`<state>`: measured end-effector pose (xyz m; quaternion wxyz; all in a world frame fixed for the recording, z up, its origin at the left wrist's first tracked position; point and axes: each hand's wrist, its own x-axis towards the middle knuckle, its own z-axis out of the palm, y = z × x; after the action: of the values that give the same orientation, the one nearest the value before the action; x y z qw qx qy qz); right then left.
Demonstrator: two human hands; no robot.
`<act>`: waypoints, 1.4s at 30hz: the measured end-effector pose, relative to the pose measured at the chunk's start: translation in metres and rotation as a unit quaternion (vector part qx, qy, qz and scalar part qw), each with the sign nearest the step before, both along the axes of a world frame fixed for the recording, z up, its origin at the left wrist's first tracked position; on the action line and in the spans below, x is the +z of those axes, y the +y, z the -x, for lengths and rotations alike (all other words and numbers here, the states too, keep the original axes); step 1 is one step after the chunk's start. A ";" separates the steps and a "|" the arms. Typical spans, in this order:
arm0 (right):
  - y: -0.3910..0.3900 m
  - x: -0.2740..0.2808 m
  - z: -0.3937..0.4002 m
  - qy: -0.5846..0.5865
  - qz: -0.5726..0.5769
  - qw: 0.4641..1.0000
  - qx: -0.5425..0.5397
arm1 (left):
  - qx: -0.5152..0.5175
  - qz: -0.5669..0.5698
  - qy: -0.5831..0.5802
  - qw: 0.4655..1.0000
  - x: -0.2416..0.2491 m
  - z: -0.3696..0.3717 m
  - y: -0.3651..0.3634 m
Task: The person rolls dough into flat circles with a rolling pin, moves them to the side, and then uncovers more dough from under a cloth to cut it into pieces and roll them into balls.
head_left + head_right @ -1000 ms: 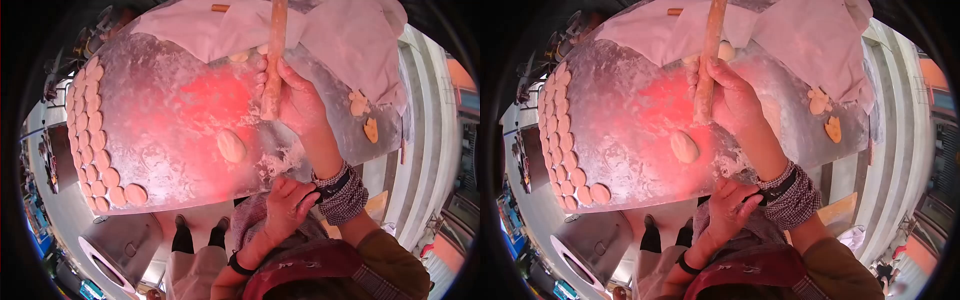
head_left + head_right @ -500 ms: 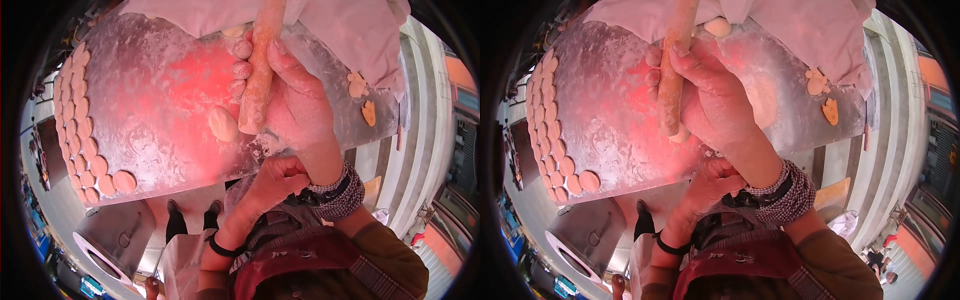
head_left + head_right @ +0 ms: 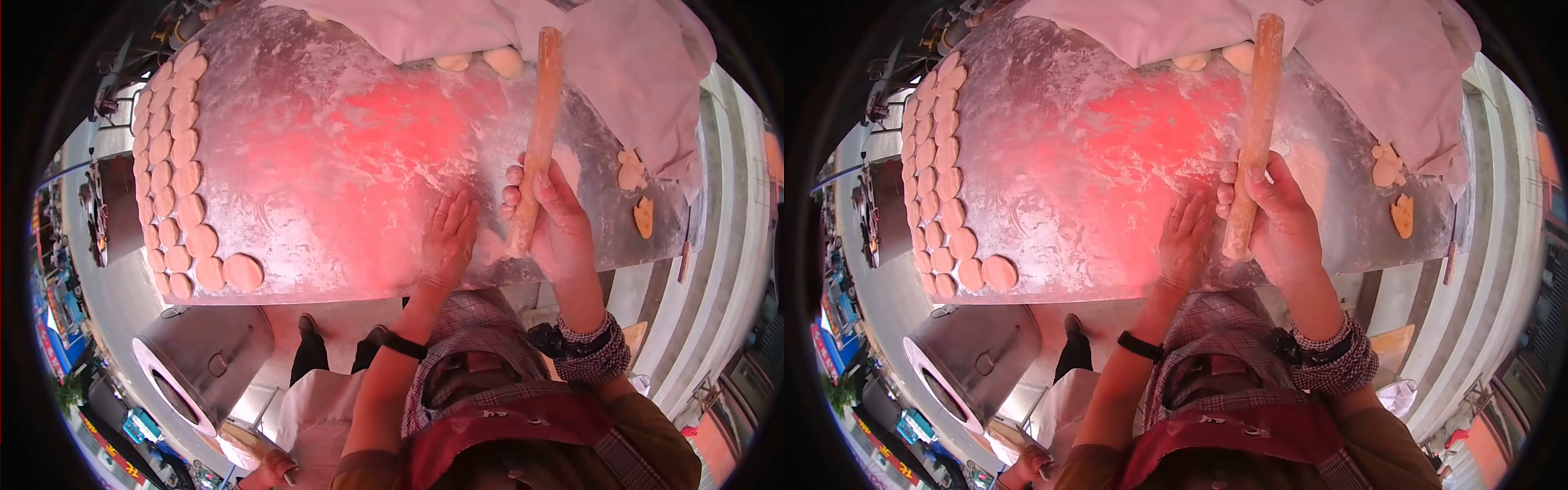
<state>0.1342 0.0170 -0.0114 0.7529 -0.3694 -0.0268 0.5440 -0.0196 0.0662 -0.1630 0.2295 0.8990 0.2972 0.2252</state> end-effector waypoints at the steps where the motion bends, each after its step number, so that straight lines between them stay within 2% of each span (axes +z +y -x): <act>1: -0.006 -0.003 0.003 0.002 0.020 1.000 0.010 | -0.081 0.022 -0.021 0.996 -0.001 0.004 -0.008; 2: -0.010 -0.006 0.003 -0.009 0.032 0.999 0.020 | -0.079 0.023 -0.018 0.996 -0.005 0.007 -0.007; 4: -0.018 -0.008 0.001 -0.025 0.049 0.998 0.026 | 0.022 0.103 -0.052 0.993 -0.009 0.009 0.015; 5: -0.022 -0.010 0.001 -0.040 0.070 0.996 0.027 | 0.022 0.103 -0.048 0.993 -0.011 0.010 0.027; 6: -0.023 -0.013 0.001 -0.036 0.069 0.997 0.026 | 0.113 0.092 -0.034 0.989 -0.011 0.010 0.040; 7: -0.025 -0.019 0.002 -0.122 0.094 0.988 0.031 | 0.202 0.079 -0.020 0.976 -0.009 0.011 0.046; 8: -0.025 -0.026 0.002 -0.207 0.116 0.971 0.037 | 0.203 0.076 -0.017 0.976 -0.004 0.013 0.045; 9: -0.025 -0.034 0.004 -0.205 0.114 0.971 0.038 | 0.133 0.022 0.067 0.989 0.003 0.015 0.042; 10: -0.023 -0.044 0.006 -0.305 0.162 0.936 0.066 | 0.060 -0.034 0.149 0.986 0.007 0.015 0.042; 12: -0.023 -0.065 0.012 -0.476 0.236 0.839 0.122 | 0.074 -0.010 0.149 0.986 0.003 0.012 0.044; 13: -0.023 -0.074 0.015 -0.476 0.237 0.838 0.120 | 0.092 0.016 0.146 0.985 0.003 0.010 0.045; 15: -0.020 -0.094 0.022 -0.668 0.219 0.697 0.144 | 0.135 0.216 0.008 0.967 0.009 0.026 0.050; 16: -0.022 -0.102 0.027 -0.740 0.177 0.624 0.176 | 0.257 0.185 -0.025 0.948 0.022 0.052 0.059; 17: -0.017 -0.110 0.030 -0.741 0.178 0.625 0.171 | 0.372 0.155 -0.058 0.913 0.031 0.073 0.065; 18: -0.013 -0.116 0.034 -0.777 0.134 0.588 0.182 | 0.368 0.155 -0.059 0.915 0.032 0.074 0.075; 19: -0.006 -0.119 0.038 -0.809 0.090 0.547 0.194 | 0.284 0.089 0.051 0.953 0.029 0.071 0.085; 20: 0.010 -0.126 0.037 -0.825 0.090 0.520 0.202 | 0.195 0.021 0.160 0.967 0.025 0.068 0.095; 22: 0.054 -0.119 0.031 -0.857 0.158 0.440 0.217 | 0.181 0.004 0.202 0.962 0.006 0.044 0.133; 23: 0.079 -0.125 0.022 -0.857 0.161 0.438 0.217 | 0.167 -0.016 0.243 0.955 -0.003 0.034 0.147; 25: 0.107 -0.136 0.013 -0.852 0.210 0.466 0.116 | 0.163 -0.009 0.229 0.960 -0.004 0.037 0.144; 26: 0.098 -0.133 0.021 -0.845 0.219 0.474 0.115 | 0.163 -0.012 0.210 0.964 0.001 0.037 0.146; 28: 0.033 -0.129 0.053 -0.843 0.214 0.446 0.210 | 0.087 0.011 0.234 0.968 0.013 0.079 0.094; 31: -0.072 -0.126 0.102 -0.871 0.161 0.415 0.209 | 0.062 0.014 0.165 0.984 0.020 0.132 0.020; 33: -0.071 -0.128 0.105 -0.878 0.159 0.405 0.201 | 0.048 0.039 0.219 0.974 0.024 0.141 0.010; 34: -0.053 -0.122 0.098 -0.855 0.161 0.448 0.205 | 0.060 0.064 0.227 0.970 0.024 0.125 0.028; 35: -0.036 -0.116 0.093 -0.828 0.163 0.492 0.212 | 0.120 0.106 0.128 0.979 0.023 0.100 0.047; 36: -0.018 -0.113 0.088 -0.832 0.176 0.488 0.197 | 0.131 0.033 0.075 0.988 0.026 0.072 0.069; 38: -0.011 -0.117 0.075 -0.833 0.179 0.484 0.200 | 0.027 0.070 0.027 0.997 0.021 0.041 0.096; 39: -0.017 -0.116 0.073 -0.829 0.177 0.486 0.213 | 0.026 0.075 0.027 0.996 0.026 0.040 0.098; 40: -0.022 -0.108 0.073 -0.818 0.186 0.510 0.192 | 0.043 0.152 0.069 0.985 0.033 0.043 0.106; 41: -0.031 -0.105 0.071 -0.818 0.185 0.510 0.191 | 0.061 0.225 0.111 0.966 0.036 0.049 0.117; 42: -0.043 -0.103 0.070 -0.807 0.222 0.519 0.174 | 0.132 0.250 0.074 0.956 0.020 0.068 0.123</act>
<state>0.0645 -0.0260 -0.1142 0.1922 -0.7932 -0.5648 0.1217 -0.0878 0.1889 -0.1434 0.3923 0.7797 0.4766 0.1048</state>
